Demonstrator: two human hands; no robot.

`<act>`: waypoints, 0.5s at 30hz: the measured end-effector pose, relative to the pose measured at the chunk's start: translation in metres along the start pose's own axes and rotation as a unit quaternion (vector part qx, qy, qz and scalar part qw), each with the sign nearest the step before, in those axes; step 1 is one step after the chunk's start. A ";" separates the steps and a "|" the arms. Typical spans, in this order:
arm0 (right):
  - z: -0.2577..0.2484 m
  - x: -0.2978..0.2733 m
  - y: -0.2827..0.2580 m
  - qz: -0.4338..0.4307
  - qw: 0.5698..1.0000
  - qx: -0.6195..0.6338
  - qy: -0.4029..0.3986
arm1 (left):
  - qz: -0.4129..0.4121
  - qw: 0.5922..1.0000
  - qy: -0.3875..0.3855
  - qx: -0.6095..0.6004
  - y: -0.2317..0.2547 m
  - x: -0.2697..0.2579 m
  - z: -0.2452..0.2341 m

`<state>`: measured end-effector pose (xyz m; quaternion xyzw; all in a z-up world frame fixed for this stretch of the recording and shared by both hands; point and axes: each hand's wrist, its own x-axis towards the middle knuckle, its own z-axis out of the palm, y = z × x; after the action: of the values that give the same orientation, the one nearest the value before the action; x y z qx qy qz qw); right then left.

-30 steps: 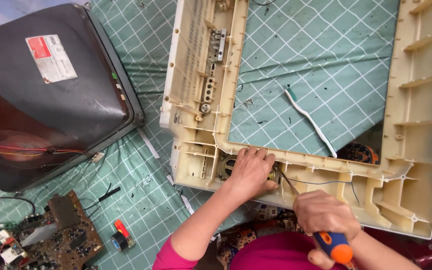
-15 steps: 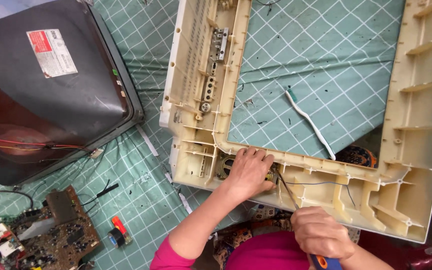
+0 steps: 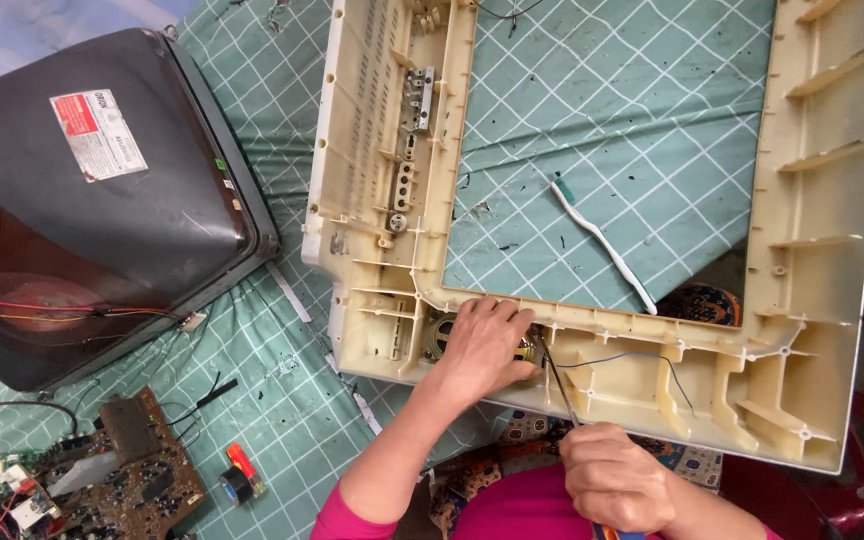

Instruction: The person uses a screwdriver to tighten screws on a speaker component inside the back casing of a disassembled television. They manipulate the screwdriver and adjust the speaker's position within the plastic housing.

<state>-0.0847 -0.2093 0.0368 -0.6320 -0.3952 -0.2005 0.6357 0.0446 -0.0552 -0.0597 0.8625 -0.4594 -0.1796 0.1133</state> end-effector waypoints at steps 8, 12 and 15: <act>-0.001 0.000 -0.001 0.006 1.000 0.001 -0.025 | -0.005 1.000 -0.001 -0.010 -0.002 0.000 0.004; -0.001 0.001 -0.001 0.016 0.999 0.002 -0.031 | -0.013 0.999 -0.025 -0.014 0.000 0.000 -0.002; 0.000 0.003 -0.002 0.016 1.000 -0.003 -0.017 | -0.013 1.000 -0.018 -0.011 0.000 0.001 0.000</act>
<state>-0.0841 -0.2088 0.0406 -0.6436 -0.3953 -0.1810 0.6299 0.0453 -0.0556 -0.0600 0.8635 -0.4485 -0.2018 0.1119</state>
